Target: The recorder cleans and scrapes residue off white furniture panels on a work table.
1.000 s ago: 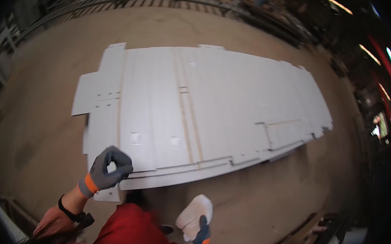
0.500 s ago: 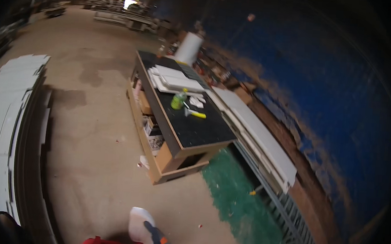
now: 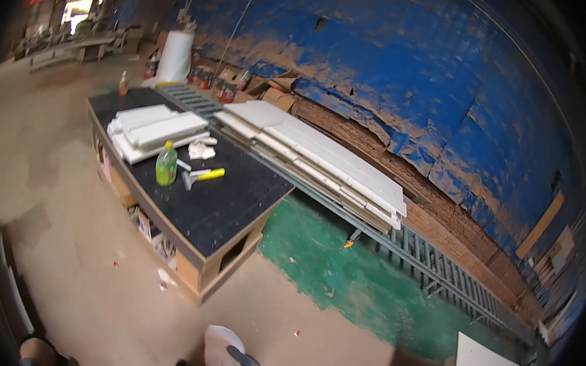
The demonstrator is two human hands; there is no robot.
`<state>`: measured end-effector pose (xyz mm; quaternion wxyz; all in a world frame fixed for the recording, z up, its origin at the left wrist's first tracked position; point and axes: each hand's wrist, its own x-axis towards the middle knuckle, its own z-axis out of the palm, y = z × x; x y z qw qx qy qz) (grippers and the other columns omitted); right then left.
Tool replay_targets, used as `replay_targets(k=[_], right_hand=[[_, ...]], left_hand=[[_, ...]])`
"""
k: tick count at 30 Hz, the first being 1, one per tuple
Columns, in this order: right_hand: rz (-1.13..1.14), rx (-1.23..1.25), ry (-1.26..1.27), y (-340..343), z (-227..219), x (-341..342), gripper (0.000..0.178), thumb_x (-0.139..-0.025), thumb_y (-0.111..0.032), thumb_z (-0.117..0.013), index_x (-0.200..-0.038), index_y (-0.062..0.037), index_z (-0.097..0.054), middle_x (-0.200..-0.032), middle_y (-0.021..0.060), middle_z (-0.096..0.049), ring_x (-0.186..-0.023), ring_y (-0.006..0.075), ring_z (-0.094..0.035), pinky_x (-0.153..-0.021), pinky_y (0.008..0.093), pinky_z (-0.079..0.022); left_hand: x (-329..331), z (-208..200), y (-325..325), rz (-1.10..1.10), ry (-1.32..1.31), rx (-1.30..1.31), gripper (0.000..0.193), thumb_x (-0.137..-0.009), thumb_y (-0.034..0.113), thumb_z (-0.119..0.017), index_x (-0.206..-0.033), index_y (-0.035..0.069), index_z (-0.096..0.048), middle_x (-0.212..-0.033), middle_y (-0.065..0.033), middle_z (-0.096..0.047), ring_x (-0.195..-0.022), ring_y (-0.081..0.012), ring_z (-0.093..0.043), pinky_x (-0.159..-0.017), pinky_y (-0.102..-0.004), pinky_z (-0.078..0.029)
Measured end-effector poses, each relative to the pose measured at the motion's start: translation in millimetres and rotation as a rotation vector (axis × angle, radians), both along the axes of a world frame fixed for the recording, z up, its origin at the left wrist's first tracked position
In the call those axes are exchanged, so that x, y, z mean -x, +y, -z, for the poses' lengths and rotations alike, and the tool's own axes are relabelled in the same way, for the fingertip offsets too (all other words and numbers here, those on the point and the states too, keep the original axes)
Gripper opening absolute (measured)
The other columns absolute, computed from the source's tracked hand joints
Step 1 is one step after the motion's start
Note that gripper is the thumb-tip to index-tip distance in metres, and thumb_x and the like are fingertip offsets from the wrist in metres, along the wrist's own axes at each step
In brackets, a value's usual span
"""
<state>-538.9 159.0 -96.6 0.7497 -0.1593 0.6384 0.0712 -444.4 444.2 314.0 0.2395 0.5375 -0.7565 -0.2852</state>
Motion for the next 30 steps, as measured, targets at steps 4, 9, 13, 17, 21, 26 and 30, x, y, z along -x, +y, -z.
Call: replay_targets(k=[4, 9, 13, 17, 21, 26, 30], right_hand=[[-0.536, 0.199, -0.701, -42.6, -39.2, -15.6, 0.053, -0.095, -0.038, -0.061, -0.132, -0.0013, -0.055, -0.122, 0.0103, -0.062, -0.111, 0.0222, -0.058, -0.099, 0.0357, -0.046], [-0.128, 0.222, -0.698, -98.5, -49.1, -10.5, 0.052, -0.094, -0.04, -0.063, -0.13, -0.0025, -0.057, -0.114, 0.0109, -0.066, -0.102, 0.0252, -0.063, -0.087, 0.0372, -0.053], [0.006, 0.268, -0.624, -163.0, -8.5, -19.4, 0.051, -0.094, -0.041, -0.061, -0.128, -0.0029, -0.057, -0.106, 0.0068, -0.066, -0.088, 0.018, -0.063, -0.07, 0.03, -0.053], [0.123, 0.242, -0.626, -232.8, -17.1, -61.5, 0.052, -0.094, -0.043, -0.061, -0.127, -0.0031, -0.058, -0.105, 0.0065, -0.066, -0.087, 0.015, -0.062, -0.07, 0.0273, -0.052], [-0.035, 0.378, -0.567, -312.5, -31.7, -130.8, 0.054, -0.094, -0.044, -0.061, -0.13, -0.0034, -0.056, -0.106, 0.0072, -0.066, -0.091, 0.0145, -0.062, -0.077, 0.027, -0.051], [-0.327, 0.496, -0.639, -404.7, -39.3, -239.6, 0.059, -0.094, -0.044, -0.06, -0.136, -0.0028, -0.05, -0.117, 0.0096, -0.062, -0.106, 0.0181, -0.058, -0.092, 0.032, -0.047], [-0.554, 0.438, -0.917, -433.5, -41.3, -348.3, 0.067, -0.094, -0.047, -0.057, -0.142, -0.0024, -0.041, -0.132, 0.0141, -0.055, -0.125, 0.0269, -0.05, -0.105, 0.0399, -0.04]], left_hand=[[-86.8, 29.0, -42.5, 0.367, 0.153, -0.244, 0.057, -0.068, 0.022, -0.075, -0.121, 0.006, -0.061, -0.118, -0.016, -0.065, -0.115, -0.0285, -0.059, -0.107, -0.0413, -0.042], [-200.3, 152.2, -142.5, -0.463, 0.326, 0.124, 0.036, -0.09, 0.022, -0.061, -0.122, 0.007, -0.062, -0.106, -0.016, -0.066, -0.095, -0.0311, -0.064, -0.083, -0.0396, -0.052], [-313.3, 259.8, -206.0, -1.004, -0.015, 0.333, 0.046, -0.082, 0.027, -0.068, -0.121, 0.003, -0.059, -0.114, -0.0177, -0.061, -0.103, -0.0355, -0.06, -0.091, -0.0412, -0.049], [-403.2, 334.3, -243.8, -1.369, -0.394, 0.34, 0.052, -0.077, 0.028, -0.07, -0.121, 0.004, -0.057, -0.126, -0.018, -0.054, -0.118, -0.038, -0.05, -0.098, -0.0446, -0.043], [-462.0, 367.8, -257.9, -1.724, -0.627, 0.167, 0.066, -0.077, 0.031, -0.071, -0.135, 0.009, -0.05, -0.138, -0.0188, -0.045, -0.133, -0.0381, -0.037, -0.106, -0.0484, -0.034], [-502.8, 330.2, -303.8, -1.785, -0.943, 0.02, 0.067, -0.079, 0.034, -0.07, -0.138, 0.01, -0.048, -0.143, -0.0203, -0.04, -0.139, -0.0422, -0.03, -0.112, -0.0501, -0.029], [-553.9, 362.6, -305.5, -1.86, -0.713, -0.03, 0.068, -0.083, 0.04, -0.066, -0.141, 0.011, -0.046, -0.148, -0.0219, -0.036, -0.142, -0.0431, -0.024, -0.116, -0.0528, -0.02]])
